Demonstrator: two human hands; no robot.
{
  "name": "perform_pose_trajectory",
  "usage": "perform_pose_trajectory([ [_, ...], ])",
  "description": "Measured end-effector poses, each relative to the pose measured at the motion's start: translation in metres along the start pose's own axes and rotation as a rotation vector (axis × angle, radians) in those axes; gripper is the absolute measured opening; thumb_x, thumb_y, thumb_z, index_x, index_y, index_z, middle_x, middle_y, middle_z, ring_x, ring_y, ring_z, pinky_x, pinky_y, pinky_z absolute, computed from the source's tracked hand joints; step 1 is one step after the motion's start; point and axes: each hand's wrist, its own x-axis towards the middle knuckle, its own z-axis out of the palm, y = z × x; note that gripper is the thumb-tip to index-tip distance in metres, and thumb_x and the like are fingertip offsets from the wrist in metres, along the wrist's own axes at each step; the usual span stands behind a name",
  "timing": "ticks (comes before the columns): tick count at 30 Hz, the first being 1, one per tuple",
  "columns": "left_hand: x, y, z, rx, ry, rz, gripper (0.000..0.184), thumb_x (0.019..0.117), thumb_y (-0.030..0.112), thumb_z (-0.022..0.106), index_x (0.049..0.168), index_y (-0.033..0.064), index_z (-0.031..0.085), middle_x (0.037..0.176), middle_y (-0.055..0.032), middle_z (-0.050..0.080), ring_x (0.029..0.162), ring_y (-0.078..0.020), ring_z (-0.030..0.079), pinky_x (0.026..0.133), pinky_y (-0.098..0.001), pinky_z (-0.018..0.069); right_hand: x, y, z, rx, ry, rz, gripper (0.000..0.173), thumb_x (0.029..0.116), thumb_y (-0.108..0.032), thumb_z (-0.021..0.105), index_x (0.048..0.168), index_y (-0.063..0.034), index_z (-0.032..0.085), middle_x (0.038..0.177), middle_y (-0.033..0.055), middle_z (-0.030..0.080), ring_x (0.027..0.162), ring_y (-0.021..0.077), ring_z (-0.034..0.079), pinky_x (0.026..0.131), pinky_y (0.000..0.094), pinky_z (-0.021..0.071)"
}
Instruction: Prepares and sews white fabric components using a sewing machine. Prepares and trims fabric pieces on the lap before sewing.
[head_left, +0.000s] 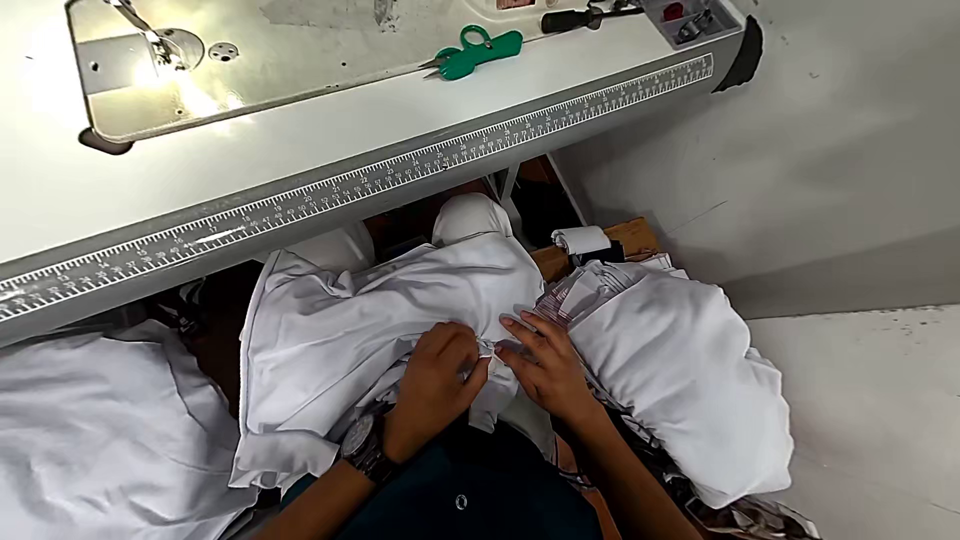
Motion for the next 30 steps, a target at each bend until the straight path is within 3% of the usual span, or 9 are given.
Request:
perform_pose_trajectory([
  [3, 0.008, 0.000, 0.002, 0.070, -0.061, -0.119, 0.036, 0.0822, 0.018, 0.071, 0.117, 0.0065, 0.068, 0.120, -0.0104, 0.066, 0.111, -0.0273, 0.064, 0.091, -0.0484, 0.0548, 0.000, -0.008, 0.010, -0.089, -0.014, 0.064, 0.026, 0.0997, -0.012, 0.062, 0.122, -0.0187, 0.074, 0.145, 0.0054, 0.061, 0.139, 0.0288, 0.051, 0.112, 0.0463, 0.0456],
  [8, 0.000, -0.001, 0.001, 0.089, -0.069, -0.079, 0.010, 0.0903, 0.013, 0.064, 0.092, 0.0130, 0.074, 0.104, -0.0028, 0.069, 0.100, -0.0194, 0.066, 0.083, -0.0384, 0.0575, 0.002, -0.013, 0.019, -0.189, 0.049, 0.171, 0.017, 0.1002, -0.018, 0.064, 0.112, -0.0134, 0.075, 0.142, 0.0056, 0.063, 0.135, 0.0272, 0.056, 0.110, 0.0451, 0.0473],
  [14, -0.009, -0.009, -0.005, -0.011, -0.107, -0.010, 0.027, 0.1002, 0.034, 0.063, 0.087, 0.0142, 0.075, 0.102, 0.0019, 0.069, 0.097, -0.0124, 0.065, 0.086, -0.0350, 0.0549, -0.010, 0.001, 0.014, -0.084, 0.035, 0.197, 0.018, 0.0969, -0.027, 0.070, 0.109, -0.0158, 0.076, 0.142, 0.0089, 0.061, 0.137, 0.0291, 0.051, 0.113, 0.0474, 0.0435],
  [17, 0.000, -0.005, -0.005, -0.059, -0.098, -0.153, 0.022, 0.1013, 0.031, 0.063, 0.098, 0.0111, 0.072, 0.084, 0.0023, 0.068, 0.074, -0.0074, 0.066, 0.067, -0.0283, 0.0588, -0.014, -0.001, 0.021, -0.035, 0.095, 0.224, 0.013, 0.0964, -0.019, 0.070, 0.106, -0.0150, 0.077, 0.131, 0.0090, 0.065, 0.129, 0.0268, 0.056, 0.109, 0.0424, 0.0477],
  [19, 0.010, -0.004, -0.006, -0.042, -0.177, -0.195, 0.021, 0.0971, 0.026, 0.069, 0.112, 0.0111, 0.071, 0.087, -0.0006, 0.068, 0.068, -0.0110, 0.065, 0.061, -0.0313, 0.0584, -0.015, -0.006, 0.027, -0.020, 0.161, 0.293, 0.011, 0.0942, -0.016, 0.069, 0.102, -0.0151, 0.077, 0.121, 0.0086, 0.065, 0.119, 0.0240, 0.059, 0.102, 0.0385, 0.0511],
  [22, 0.011, -0.002, -0.002, 0.071, -0.243, -0.172, 0.015, 0.0938, 0.020, 0.072, 0.106, 0.0129, 0.075, 0.100, -0.0026, 0.067, 0.069, -0.0140, 0.064, 0.061, -0.0355, 0.0591, -0.019, -0.011, 0.031, 0.001, 0.171, 0.418, 0.013, 0.0926, -0.024, 0.075, 0.100, -0.0137, 0.075, 0.111, 0.0069, 0.064, 0.104, 0.0191, 0.061, 0.090, 0.0337, 0.0550],
  [25, 0.004, 0.001, 0.002, 0.129, -0.183, -0.129, 0.010, 0.0949, 0.013, 0.066, 0.093, 0.0109, 0.076, 0.097, -0.0033, 0.069, 0.075, -0.0158, 0.068, 0.064, -0.0365, 0.0603, -0.029, -0.015, 0.029, 0.035, 0.078, 0.524, 0.024, 0.0923, -0.030, 0.076, 0.108, -0.0113, 0.075, 0.106, 0.0074, 0.068, 0.098, 0.0179, 0.067, 0.084, 0.0340, 0.0596],
  [28, 0.004, 0.005, -0.005, 0.099, -0.088, -0.079, 0.014, 0.0963, 0.014, 0.064, 0.093, 0.0109, 0.077, 0.098, -0.0025, 0.071, 0.085, -0.0150, 0.070, 0.074, -0.0344, 0.0609, -0.036, -0.021, 0.022, 0.054, 0.077, 0.545, 0.018, 0.0959, -0.025, 0.071, 0.108, -0.0131, 0.077, 0.094, 0.0027, 0.068, 0.081, 0.0125, 0.066, 0.071, 0.0302, 0.0589],
  [30, 0.006, 0.009, -0.013, 0.064, -0.034, -0.037, 0.015, 0.0965, 0.016, 0.064, 0.095, 0.0113, 0.078, 0.099, -0.0022, 0.070, 0.093, -0.0145, 0.068, 0.081, -0.0316, 0.0589, -0.035, -0.028, 0.014, 0.047, 0.127, 0.534, 0.015, 0.0974, -0.023, 0.068, 0.103, -0.0145, 0.078, 0.092, 0.0008, 0.068, 0.084, 0.0109, 0.066, 0.074, 0.0287, 0.0582],
])
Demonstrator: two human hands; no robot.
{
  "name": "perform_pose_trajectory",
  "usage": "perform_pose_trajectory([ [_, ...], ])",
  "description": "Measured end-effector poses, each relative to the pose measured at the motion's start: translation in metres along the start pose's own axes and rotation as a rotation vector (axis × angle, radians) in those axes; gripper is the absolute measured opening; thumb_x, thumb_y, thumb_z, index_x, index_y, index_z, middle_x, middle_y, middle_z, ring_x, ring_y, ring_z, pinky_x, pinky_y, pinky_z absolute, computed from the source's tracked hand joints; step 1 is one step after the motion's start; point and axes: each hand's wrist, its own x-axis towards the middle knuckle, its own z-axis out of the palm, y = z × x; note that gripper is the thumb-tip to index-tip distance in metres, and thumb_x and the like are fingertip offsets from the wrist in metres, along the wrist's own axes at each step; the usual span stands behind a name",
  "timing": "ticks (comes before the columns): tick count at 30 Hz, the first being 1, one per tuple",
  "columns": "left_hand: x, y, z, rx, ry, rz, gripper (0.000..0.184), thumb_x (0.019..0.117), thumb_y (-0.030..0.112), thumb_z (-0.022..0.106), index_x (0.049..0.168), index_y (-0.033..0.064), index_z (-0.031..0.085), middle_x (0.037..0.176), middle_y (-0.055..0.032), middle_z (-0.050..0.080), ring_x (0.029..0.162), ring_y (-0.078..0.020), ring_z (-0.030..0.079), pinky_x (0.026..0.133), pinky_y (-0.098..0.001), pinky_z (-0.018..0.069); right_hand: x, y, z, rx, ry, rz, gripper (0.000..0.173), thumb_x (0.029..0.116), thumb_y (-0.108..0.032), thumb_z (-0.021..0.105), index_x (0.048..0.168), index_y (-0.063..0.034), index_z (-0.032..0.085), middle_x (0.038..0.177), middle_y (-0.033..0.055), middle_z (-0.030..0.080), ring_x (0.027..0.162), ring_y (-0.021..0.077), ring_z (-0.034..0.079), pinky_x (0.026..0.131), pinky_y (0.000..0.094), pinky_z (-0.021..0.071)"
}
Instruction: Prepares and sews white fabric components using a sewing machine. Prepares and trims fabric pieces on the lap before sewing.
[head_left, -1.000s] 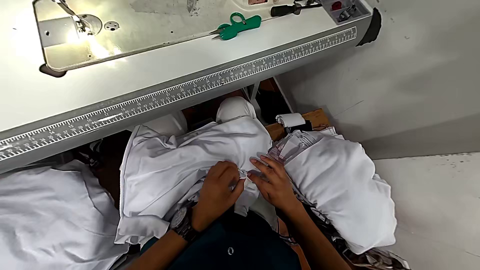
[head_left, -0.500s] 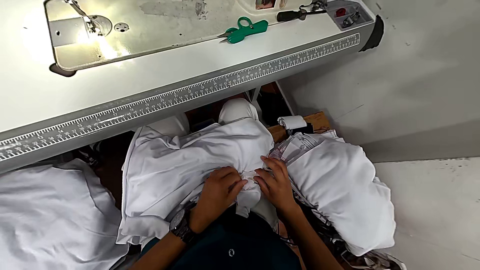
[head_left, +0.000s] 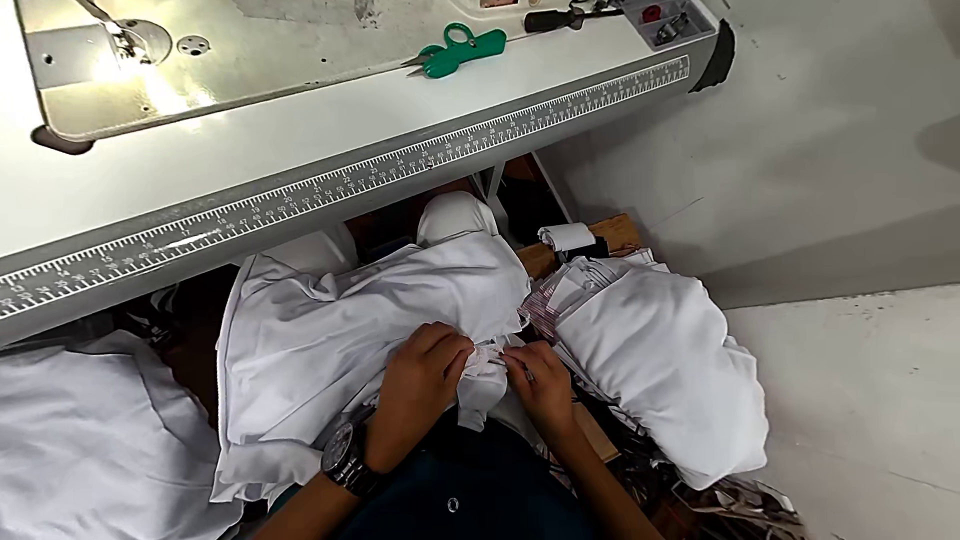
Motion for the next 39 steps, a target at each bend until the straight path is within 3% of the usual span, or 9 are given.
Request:
perform_pose_trajectory([
  [5, 0.000, 0.001, -0.012, -0.056, 0.055, 0.099, 0.012, 0.0972, 0.020, 0.067, 0.096, 0.0154, 0.078, 0.112, -0.0001, 0.070, 0.115, -0.0177, 0.061, 0.098, -0.0370, 0.0504, 0.006, -0.027, -0.010, 0.052, 0.130, -0.079, 0.014, 0.0991, -0.022, 0.066, 0.109, -0.0158, 0.074, 0.104, 0.0022, 0.065, 0.101, 0.0132, 0.062, 0.087, 0.0296, 0.0546],
  [9, -0.001, 0.001, -0.013, -0.056, 0.059, 0.141, 0.011, 0.0964, 0.019, 0.068, 0.096, 0.0167, 0.079, 0.107, 0.0010, 0.071, 0.115, -0.0186, 0.061, 0.099, -0.0381, 0.0495, 0.030, -0.046, -0.008, 0.250, 0.021, -0.030, 0.020, 0.0958, -0.022, 0.071, 0.114, -0.0141, 0.076, 0.115, 0.0021, 0.067, 0.110, 0.0152, 0.061, 0.094, 0.0337, 0.0540],
  [17, -0.011, -0.010, -0.008, -0.003, 0.025, 0.176, 0.011, 0.0973, 0.019, 0.067, 0.098, 0.0187, 0.079, 0.107, 0.0011, 0.070, 0.114, -0.0195, 0.061, 0.097, -0.0392, 0.0497, 0.012, -0.027, -0.008, -0.058, -0.050, -0.143, 0.016, 0.0955, -0.033, 0.070, 0.089, -0.0189, 0.075, 0.087, -0.0026, 0.067, 0.089, 0.0148, 0.062, 0.080, 0.0341, 0.0501],
  [19, -0.015, -0.011, -0.005, -0.008, 0.036, 0.179, 0.011, 0.0969, 0.018, 0.068, 0.097, 0.0182, 0.079, 0.106, 0.0009, 0.070, 0.113, -0.0196, 0.061, 0.097, -0.0390, 0.0499, 0.003, -0.025, 0.003, -0.047, 0.005, -0.115, 0.015, 0.0963, -0.034, 0.068, 0.094, -0.0205, 0.074, 0.098, 0.0002, 0.063, 0.099, 0.0160, 0.059, 0.087, 0.0328, 0.0505],
  [23, -0.016, -0.008, -0.004, 0.011, 0.096, 0.210, 0.010, 0.0966, 0.017, 0.068, 0.097, 0.0166, 0.078, 0.103, -0.0005, 0.069, 0.111, -0.0196, 0.061, 0.098, -0.0374, 0.0489, 0.007, -0.016, 0.026, -0.100, 0.095, -0.255, 0.021, 0.1007, -0.032, 0.058, 0.112, -0.0276, 0.075, 0.141, 0.0041, 0.057, 0.131, 0.0244, 0.048, 0.110, 0.0439, 0.0377],
  [26, -0.013, -0.007, -0.009, 0.034, 0.150, 0.256, 0.009, 0.0973, 0.014, 0.067, 0.098, 0.0149, 0.076, 0.105, -0.0018, 0.068, 0.111, -0.0198, 0.060, 0.099, -0.0369, 0.0475, 0.019, -0.019, 0.033, -0.130, 0.136, -0.376, 0.021, 0.1028, -0.025, 0.054, 0.110, -0.0194, 0.073, 0.148, 0.0027, 0.057, 0.142, 0.0271, 0.046, 0.119, 0.0503, 0.0328],
  [30, -0.014, -0.009, -0.012, 0.037, 0.202, 0.258, 0.008, 0.0965, 0.013, 0.068, 0.097, 0.0148, 0.076, 0.108, -0.0019, 0.068, 0.112, -0.0203, 0.059, 0.099, -0.0380, 0.0472, 0.035, -0.010, 0.021, -0.034, 0.164, -0.300, 0.019, 0.1015, -0.014, 0.054, 0.098, -0.0097, 0.073, 0.133, 0.0070, 0.069, 0.128, 0.0250, 0.061, 0.111, 0.0468, 0.0460],
  [35, -0.013, -0.018, -0.001, -0.019, 0.146, 0.238, 0.010, 0.0996, 0.014, 0.063, 0.098, 0.0097, 0.073, 0.125, -0.0069, 0.070, 0.125, -0.0237, 0.061, 0.108, -0.0425, 0.0480, 0.050, -0.002, -0.015, 0.216, 0.025, -0.275, 0.015, 0.0985, -0.008, 0.063, 0.092, -0.0019, 0.075, 0.123, 0.0130, 0.072, 0.117, 0.0237, 0.068, 0.102, 0.0402, 0.0555],
  [39, -0.008, -0.026, 0.010, -0.061, 0.139, 0.207, 0.010, 0.1007, 0.013, 0.061, 0.101, 0.0064, 0.068, 0.114, -0.0069, 0.073, 0.118, -0.0210, 0.066, 0.111, -0.0442, 0.0470, 0.073, -0.013, -0.039, 0.172, -0.046, -0.346, 0.011, 0.0955, -0.007, 0.068, 0.092, -0.0011, 0.076, 0.119, 0.0132, 0.074, 0.110, 0.0209, 0.071, 0.096, 0.0342, 0.0584],
])
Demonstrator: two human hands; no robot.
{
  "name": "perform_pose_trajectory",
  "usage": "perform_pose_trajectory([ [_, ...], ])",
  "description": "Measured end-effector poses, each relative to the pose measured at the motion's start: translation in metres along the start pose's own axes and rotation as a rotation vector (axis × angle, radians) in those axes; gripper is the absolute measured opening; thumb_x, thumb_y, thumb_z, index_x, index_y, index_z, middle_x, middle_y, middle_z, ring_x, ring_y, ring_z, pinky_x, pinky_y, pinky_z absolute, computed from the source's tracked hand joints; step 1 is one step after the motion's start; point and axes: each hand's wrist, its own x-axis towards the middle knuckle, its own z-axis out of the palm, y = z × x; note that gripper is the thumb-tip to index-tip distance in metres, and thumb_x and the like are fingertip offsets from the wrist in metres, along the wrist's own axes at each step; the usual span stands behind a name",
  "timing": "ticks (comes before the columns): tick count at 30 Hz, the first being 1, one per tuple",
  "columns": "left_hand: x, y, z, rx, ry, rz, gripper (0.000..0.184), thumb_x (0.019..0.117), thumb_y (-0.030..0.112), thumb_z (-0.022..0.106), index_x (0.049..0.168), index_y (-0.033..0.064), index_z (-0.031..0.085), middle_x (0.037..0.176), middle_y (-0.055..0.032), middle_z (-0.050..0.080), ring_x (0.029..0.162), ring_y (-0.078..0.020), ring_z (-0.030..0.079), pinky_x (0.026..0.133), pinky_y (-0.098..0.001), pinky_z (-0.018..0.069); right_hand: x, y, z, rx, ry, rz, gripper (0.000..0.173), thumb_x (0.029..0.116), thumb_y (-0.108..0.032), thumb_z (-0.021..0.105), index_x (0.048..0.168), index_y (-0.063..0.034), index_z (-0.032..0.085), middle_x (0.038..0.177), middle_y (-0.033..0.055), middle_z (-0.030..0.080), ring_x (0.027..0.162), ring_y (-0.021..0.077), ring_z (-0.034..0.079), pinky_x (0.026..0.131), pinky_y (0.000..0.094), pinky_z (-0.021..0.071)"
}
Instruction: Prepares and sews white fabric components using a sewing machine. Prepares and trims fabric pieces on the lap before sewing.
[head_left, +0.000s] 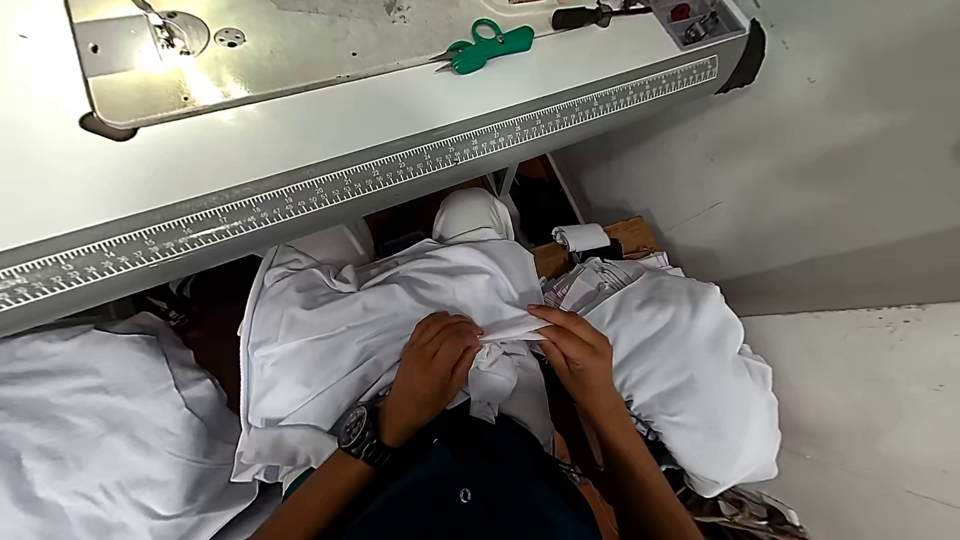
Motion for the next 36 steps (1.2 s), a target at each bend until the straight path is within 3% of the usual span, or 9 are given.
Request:
perform_pose_trajectory([
  [5, 0.021, 0.025, -0.051, -0.235, -0.010, -0.160, 0.021, 0.0965, 0.013, 0.069, 0.117, 0.0069, 0.065, 0.109, -0.0012, 0.072, 0.102, -0.0092, 0.070, 0.091, -0.0296, 0.0602, 0.030, -0.026, -0.038, 0.123, -0.135, -0.043, 0.015, 0.0943, -0.024, 0.075, 0.093, -0.0103, 0.080, 0.110, 0.0023, 0.077, 0.104, 0.0144, 0.070, 0.094, 0.0338, 0.0566],
  [8, 0.030, 0.038, -0.077, -0.214, -0.056, -0.112, 0.026, 0.0973, 0.018, 0.067, 0.122, 0.0117, 0.059, 0.111, 0.0033, 0.070, 0.106, -0.0059, 0.066, 0.095, -0.0267, 0.0562, 0.038, -0.045, -0.052, 0.188, -0.212, 0.006, 0.021, 0.0965, -0.032, 0.072, 0.087, -0.0140, 0.077, 0.103, -0.0036, 0.076, 0.103, 0.0101, 0.068, 0.096, 0.0336, 0.0536],
  [15, 0.004, -0.008, -0.017, -0.162, -0.193, -0.195, 0.025, 0.0955, 0.013, 0.067, 0.119, 0.0044, 0.067, 0.110, -0.0054, 0.073, 0.104, -0.0163, 0.069, 0.095, -0.0376, 0.0564, 0.008, 0.007, -0.013, 0.131, -0.420, 0.158, 0.010, 0.0898, -0.023, 0.078, 0.087, -0.0132, 0.078, 0.105, -0.0010, 0.074, 0.101, 0.0115, 0.068, 0.090, 0.0329, 0.0580],
  [20, 0.000, -0.008, -0.017, -0.105, -0.133, -0.087, 0.009, 0.0951, 0.009, 0.065, 0.094, 0.0076, 0.074, 0.110, -0.0057, 0.073, 0.110, -0.0178, 0.068, 0.100, -0.0367, 0.0541, 0.012, -0.001, 0.005, -0.053, -0.362, 0.045, 0.023, 0.0893, -0.033, 0.078, 0.093, -0.0119, 0.069, 0.111, 0.0023, 0.073, 0.104, 0.0180, 0.068, 0.093, 0.0412, 0.0552],
  [24, -0.002, -0.006, -0.016, -0.116, -0.066, -0.084, 0.007, 0.0931, 0.009, 0.068, 0.090, 0.0081, 0.074, 0.109, -0.0069, 0.070, 0.112, -0.0202, 0.064, 0.099, -0.0370, 0.0524, 0.009, -0.014, 0.025, -0.172, -0.274, -0.072, 0.025, 0.0955, -0.028, 0.073, 0.112, -0.0096, 0.074, 0.107, 0.0068, 0.072, 0.102, 0.0216, 0.069, 0.091, 0.0403, 0.0563],
  [26, -0.002, -0.005, -0.017, -0.121, -0.046, -0.069, 0.008, 0.0930, 0.008, 0.068, 0.089, 0.0081, 0.074, 0.106, -0.0061, 0.071, 0.113, -0.0206, 0.064, 0.100, -0.0375, 0.0519, 0.005, -0.017, 0.033, -0.180, -0.205, -0.110, 0.018, 0.0979, -0.024, 0.070, 0.108, -0.0104, 0.076, 0.100, 0.0060, 0.072, 0.096, 0.0203, 0.069, 0.087, 0.0371, 0.0565],
  [30, -0.003, -0.001, -0.020, -0.143, -0.076, -0.064, 0.010, 0.0947, 0.006, 0.065, 0.089, 0.0061, 0.073, 0.114, -0.0078, 0.073, 0.120, -0.0221, 0.064, 0.107, -0.0395, 0.0497, 0.005, -0.017, 0.032, -0.116, -0.165, -0.082, 0.013, 0.0980, -0.019, 0.069, 0.101, -0.0097, 0.078, 0.093, 0.0055, 0.072, 0.090, 0.0184, 0.068, 0.081, 0.0326, 0.0571],
  [33, -0.001, 0.003, -0.019, -0.180, -0.064, -0.077, 0.006, 0.0953, 0.007, 0.065, 0.091, 0.0054, 0.069, 0.110, -0.0078, 0.073, 0.112, -0.0191, 0.068, 0.103, -0.0382, 0.0529, 0.017, -0.019, 0.020, -0.066, -0.195, -0.094, 0.012, 0.0974, -0.019, 0.070, 0.099, -0.0090, 0.077, 0.093, 0.0051, 0.070, 0.090, 0.0167, 0.067, 0.079, 0.0295, 0.0571],
  [36, 0.004, 0.009, -0.022, -0.188, -0.066, -0.163, 0.020, 0.0939, 0.015, 0.071, 0.111, 0.0057, 0.066, 0.106, -0.0044, 0.071, 0.104, -0.0150, 0.067, 0.100, -0.0376, 0.0534, 0.028, -0.021, 0.009, -0.086, -0.209, -0.168, 0.012, 0.0975, -0.019, 0.070, 0.099, -0.0089, 0.076, 0.091, 0.0052, 0.069, 0.086, 0.0170, 0.067, 0.075, 0.0292, 0.0568],
])
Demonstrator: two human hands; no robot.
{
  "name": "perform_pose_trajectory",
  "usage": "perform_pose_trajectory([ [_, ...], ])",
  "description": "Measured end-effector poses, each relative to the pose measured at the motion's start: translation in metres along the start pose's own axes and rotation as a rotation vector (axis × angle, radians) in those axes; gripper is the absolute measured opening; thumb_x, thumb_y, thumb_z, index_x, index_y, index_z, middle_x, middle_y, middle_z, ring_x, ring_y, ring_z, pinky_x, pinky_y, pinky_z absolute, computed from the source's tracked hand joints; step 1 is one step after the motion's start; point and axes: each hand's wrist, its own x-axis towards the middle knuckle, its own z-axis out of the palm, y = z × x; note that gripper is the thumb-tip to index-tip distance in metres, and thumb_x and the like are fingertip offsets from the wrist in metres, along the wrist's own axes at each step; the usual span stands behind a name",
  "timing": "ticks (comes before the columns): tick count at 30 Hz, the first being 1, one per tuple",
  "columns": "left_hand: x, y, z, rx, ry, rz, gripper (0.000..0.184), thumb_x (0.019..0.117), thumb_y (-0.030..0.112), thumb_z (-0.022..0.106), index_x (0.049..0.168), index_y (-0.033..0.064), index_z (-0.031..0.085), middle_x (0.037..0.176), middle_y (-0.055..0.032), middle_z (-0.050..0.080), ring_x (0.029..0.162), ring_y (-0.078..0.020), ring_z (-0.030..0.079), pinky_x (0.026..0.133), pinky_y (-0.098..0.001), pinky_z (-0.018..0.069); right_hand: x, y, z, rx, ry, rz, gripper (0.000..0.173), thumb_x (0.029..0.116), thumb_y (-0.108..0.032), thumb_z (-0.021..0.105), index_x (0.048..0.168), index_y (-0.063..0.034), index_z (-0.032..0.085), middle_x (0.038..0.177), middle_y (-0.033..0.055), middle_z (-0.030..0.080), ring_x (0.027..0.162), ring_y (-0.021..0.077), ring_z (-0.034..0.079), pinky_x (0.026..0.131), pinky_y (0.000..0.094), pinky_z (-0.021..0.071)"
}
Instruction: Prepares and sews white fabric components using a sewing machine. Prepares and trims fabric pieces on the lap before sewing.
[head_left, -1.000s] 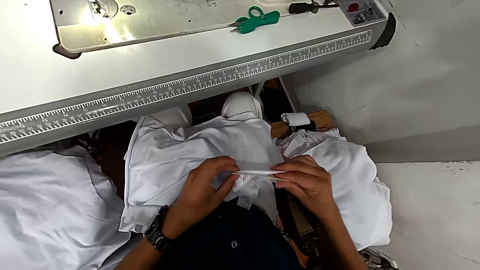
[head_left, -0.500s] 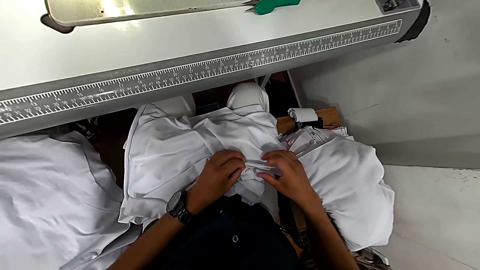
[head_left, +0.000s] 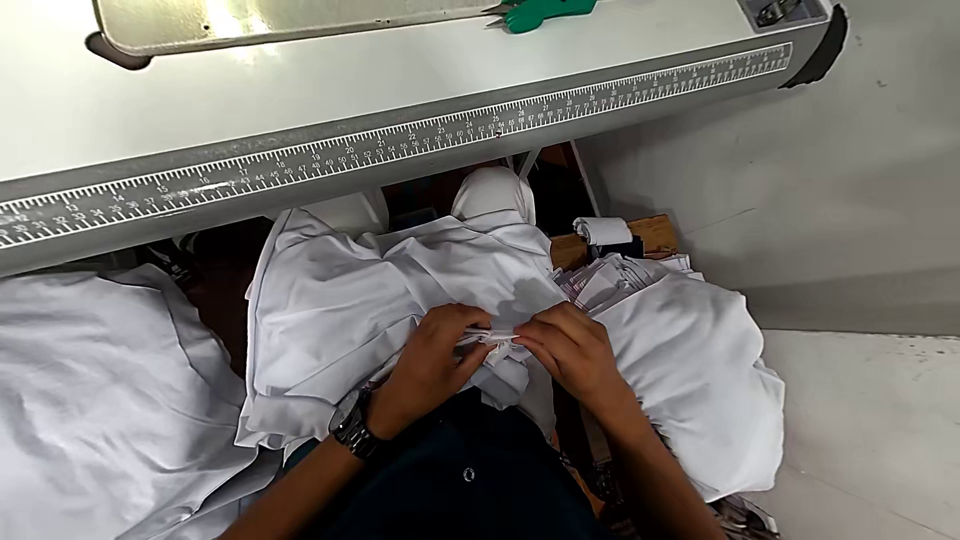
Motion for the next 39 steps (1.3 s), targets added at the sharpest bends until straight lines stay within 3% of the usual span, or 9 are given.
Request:
perform_pose_trajectory([
  [7, 0.005, 0.004, -0.022, 0.105, 0.081, 0.171, 0.008, 0.0959, 0.011, 0.070, 0.096, 0.0046, 0.074, 0.092, -0.0071, 0.073, 0.096, -0.0184, 0.071, 0.098, -0.0363, 0.0563, 0.001, 0.001, -0.015, -0.123, 0.041, -0.293, 0.013, 0.0979, -0.016, 0.069, 0.101, -0.0038, 0.073, 0.082, 0.0088, 0.066, 0.067, 0.0197, 0.062, 0.060, 0.0308, 0.0521],
  [12, 0.007, 0.009, -0.025, 0.133, 0.008, 0.233, 0.013, 0.0974, 0.021, 0.070, 0.106, 0.0128, 0.076, 0.107, -0.0051, 0.069, 0.108, -0.0196, 0.064, 0.100, -0.0405, 0.0508, -0.001, 0.004, -0.014, -0.133, 0.069, -0.312, 0.013, 0.0977, -0.016, 0.069, 0.101, -0.0037, 0.073, 0.082, 0.0091, 0.067, 0.068, 0.0196, 0.062, 0.061, 0.0305, 0.0525],
  [16, 0.008, 0.011, -0.015, 0.090, 0.022, 0.233, 0.010, 0.0972, 0.018, 0.070, 0.099, 0.0105, 0.076, 0.106, -0.0043, 0.073, 0.109, -0.0193, 0.066, 0.102, -0.0402, 0.0522, 0.000, 0.002, -0.013, -0.089, 0.050, -0.263, 0.012, 0.0968, -0.016, 0.071, 0.099, -0.0046, 0.073, 0.083, 0.0085, 0.067, 0.070, 0.0188, 0.063, 0.061, 0.0295, 0.0532],
  [21, 0.013, 0.016, -0.015, -0.176, 0.007, -0.027, 0.008, 0.0954, 0.011, 0.069, 0.097, 0.0059, 0.075, 0.100, -0.0015, 0.073, 0.095, -0.0084, 0.069, 0.085, -0.0251, 0.0599, 0.004, -0.001, -0.011, 0.187, -0.057, 0.052, 0.013, 0.0969, -0.019, 0.072, 0.097, -0.0073, 0.076, 0.085, 0.0025, 0.066, 0.075, 0.0081, 0.064, 0.065, 0.0215, 0.0546],
  [25, 0.012, 0.018, -0.016, 0.092, 0.133, -0.028, 0.010, 0.0951, 0.011, 0.070, 0.101, 0.0038, 0.074, 0.104, -0.0085, 0.071, 0.102, -0.0182, 0.067, 0.090, -0.0334, 0.0561, 0.020, 0.012, -0.008, 0.339, -0.218, 0.261, 0.012, 0.0966, -0.016, 0.071, 0.095, -0.0061, 0.076, 0.083, 0.0003, 0.065, 0.071, 0.0042, 0.061, 0.064, 0.0192, 0.0535],
  [30, -0.010, 0.022, 0.002, 0.350, 0.107, -0.055, 0.044, 0.0919, 0.042, 0.074, 0.113, 0.0047, 0.067, 0.108, -0.0143, 0.064, 0.091, -0.0243, 0.066, 0.072, -0.0375, 0.0584, 0.036, 0.032, -0.007, 0.496, -0.361, 0.341, 0.014, 0.0972, -0.017, 0.070, 0.094, -0.0047, 0.075, 0.082, 0.0014, 0.065, 0.070, 0.0051, 0.061, 0.063, 0.0195, 0.0530],
  [32, -0.012, 0.013, 0.008, 0.376, 0.087, -0.102, 0.025, 0.0933, 0.026, 0.070, 0.107, 0.0052, 0.071, 0.106, -0.0133, 0.067, 0.090, -0.0258, 0.068, 0.072, -0.0408, 0.0582, 0.040, 0.034, -0.007, 0.506, -0.388, 0.341, 0.013, 0.0970, -0.017, 0.070, 0.094, -0.0052, 0.075, 0.082, 0.0011, 0.066, 0.070, 0.0045, 0.061, 0.064, 0.0189, 0.0528],
  [36, 0.004, 0.006, -0.022, -0.059, -0.021, -0.350, 0.011, 0.0913, 0.010, 0.066, 0.098, 0.0071, 0.073, 0.103, -0.0031, 0.069, 0.082, -0.0084, 0.066, 0.069, -0.0254, 0.0583, 0.043, 0.041, -0.010, 0.545, -0.437, 0.343, 0.014, 0.0970, -0.017, 0.070, 0.093, -0.0045, 0.075, 0.082, 0.0011, 0.067, 0.070, 0.0038, 0.061, 0.063, 0.0182, 0.0522],
  [39, 0.024, 0.007, -0.047, -0.519, -0.061, -0.726, 0.012, 0.0957, 0.004, 0.056, 0.096, 0.0052, 0.069, 0.093, -0.0021, 0.067, 0.081, -0.0104, 0.062, 0.070, -0.0286, 0.0528, 0.049, 0.045, -0.007, 0.648, -0.466, 0.370, 0.014, 0.0968, -0.016, 0.070, 0.094, -0.0033, 0.074, 0.081, 0.0002, 0.067, 0.067, 0.0025, 0.059, 0.061, 0.0181, 0.0505],
])
